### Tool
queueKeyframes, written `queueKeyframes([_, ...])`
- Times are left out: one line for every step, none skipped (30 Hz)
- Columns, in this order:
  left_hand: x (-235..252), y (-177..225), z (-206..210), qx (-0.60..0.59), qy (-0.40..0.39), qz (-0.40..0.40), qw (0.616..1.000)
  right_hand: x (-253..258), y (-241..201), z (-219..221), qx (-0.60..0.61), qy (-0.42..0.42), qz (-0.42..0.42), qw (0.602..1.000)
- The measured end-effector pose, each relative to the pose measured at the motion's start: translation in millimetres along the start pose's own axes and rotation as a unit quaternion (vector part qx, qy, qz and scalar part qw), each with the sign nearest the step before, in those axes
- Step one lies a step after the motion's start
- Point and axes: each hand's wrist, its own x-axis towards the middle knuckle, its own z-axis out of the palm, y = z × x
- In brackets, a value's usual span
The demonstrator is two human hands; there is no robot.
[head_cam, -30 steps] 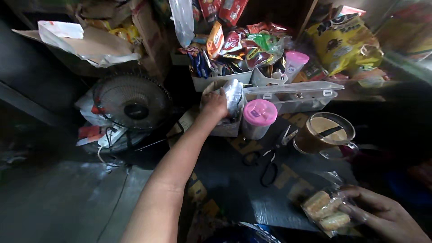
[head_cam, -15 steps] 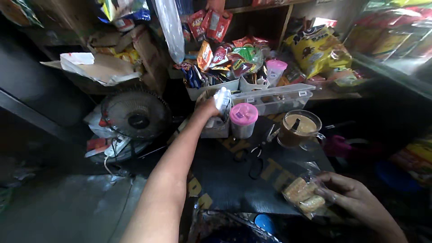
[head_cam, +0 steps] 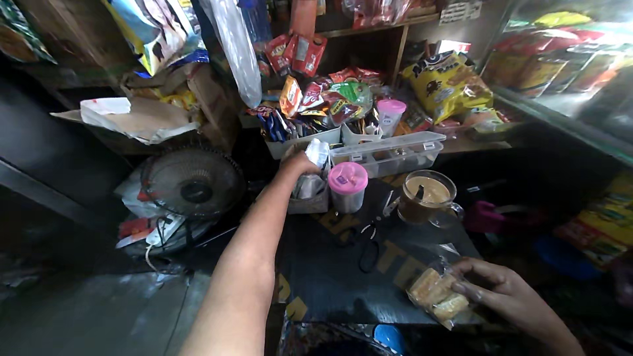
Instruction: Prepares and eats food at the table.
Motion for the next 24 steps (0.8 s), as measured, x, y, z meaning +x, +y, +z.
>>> queueKeyframes([0.2,0.5,2.8,0.002,0.014,0.001,1.000,-0.2,0.5,-0.3,0.005,0.001,0.001,1.000])
queueKeyframes([0.2,1.7,5.8,0.006,0.030,0.004,1.000,-0.6,0.9,-0.6,0.009,0.001,0.001,1.000])
queueKeyframes([-0.1,3.6,8.4,0.013,0.045,0.011,0.999,-1.1,0.9,-0.6,0.011,0.001,0.001,1.000])
queueKeyframes([-3.6,6.1,8.8,0.026,0.057,0.017,0.998,-1.4,0.7,-0.3,0.012,0.000,0.002,1.000])
queueKeyframes([-6.4,7.0,8.6,0.039,0.068,0.021,0.997,-1.7,0.7,-0.1,0.013,-0.001,0.004,1.000])
queueKeyframes([-5.1,5.1,8.8,0.049,0.077,0.028,0.995,-1.5,0.7,-0.2,0.014,-0.003,0.005,1.000])
queueKeyframes([0.4,0.2,10.0,0.048,0.086,0.038,0.994,-1.5,0.7,-0.5,0.016,-0.004,0.007,1.000])
queueKeyframes([8.8,-6.5,12.5,0.033,0.089,0.049,0.994,-2.0,0.3,-0.8,0.015,-0.004,0.009,1.000])
queueKeyframes([18.1,-12.9,14.1,0.010,0.091,0.062,0.994,-2.3,0.1,-1.1,0.011,-0.003,0.009,1.000])
queueKeyframes([21.6,-16.6,11.6,-0.021,0.092,0.075,0.993,-2.3,0.4,-1.4,0.003,-0.002,0.006,1.000])
queueKeyframes([17.0,-17.2,5.3,-0.068,0.091,0.088,0.990,-2.7,0.9,-1.8,-0.008,-0.002,0.003,1.000])
queueKeyframes([4.1,-14.8,-4.3,-0.115,0.087,0.092,0.985,-2.8,1.2,-1.8,-0.016,-0.002,0.000,1.000])
queueKeyframes([-10.8,-12.0,-16.1,-0.162,0.085,0.093,0.979,-2.5,1.2,-1.9,-0.018,-0.003,-0.001,1.000])
queueKeyframes([-25.1,-10.9,-28.0,-0.213,0.089,0.098,0.968,-2.4,1.4,-1.9,-0.017,-0.003,-0.002,1.000])
queueKeyframes([-36.7,-13.0,-39.2,-0.261,0.095,0.109,0.955,-2.4,1.3,-1.9,-0.016,-0.003,0.000,1.000])
queueKeyframes([-42.8,-18.9,-49.1,-0.297,0.107,0.114,0.942,-2.6,0.4,-1.2,-0.014,-0.001,0.003,1.000])
queueKeyframes([-50.5,-26.0,-58.7,-0.329,0.118,0.121,0.929,-2.6,-0.4,-1.0,-0.011,-0.001,0.006,1.000])
queueKeyframes([-57.5,-34.1,-67.9,-0.359,0.136,0.130,0.914,-2.6,-0.9,-1.3,-0.010,-0.003,0.009,1.000])
queueKeyframes([-63.7,-42.5,-76.6,-0.391,0.154,0.139,0.897,-2.9,-1.8,-1.8,-0.012,-0.006,0.012,1.000])
queueKeyframes([-68.3,-51.9,-83.2,-0.422,0.175,0.159,0.875,-3.0,-2.9,-2.5,-0.015,-0.010,0.014,1.000])
queueKeyframes([-72.4,-60.8,-88.4,-0.450,0.192,0.178,0.854,-2.9,-3.9,-3.3,-0.017,-0.014,0.015,1.000])
queueKeyframes([-79.1,-67.8,-92.6,-0.468,0.208,0.186,0.839,-2.8,-4.9,-3.9,-0.019,-0.017,0.016,1.000])
queueKeyframes([-85.6,-73.3,-96.0,-0.482,0.219,0.187,0.827,-2.5,-6.4,-4.3,-0.020,-0.022,0.017,0.999])
queueKeyframes([-91.2,-79.1,-98.7,-0.495,0.224,0.190,0.818,-2.0,-8.0,-4.9,-0.019,-0.028,0.018,0.999])
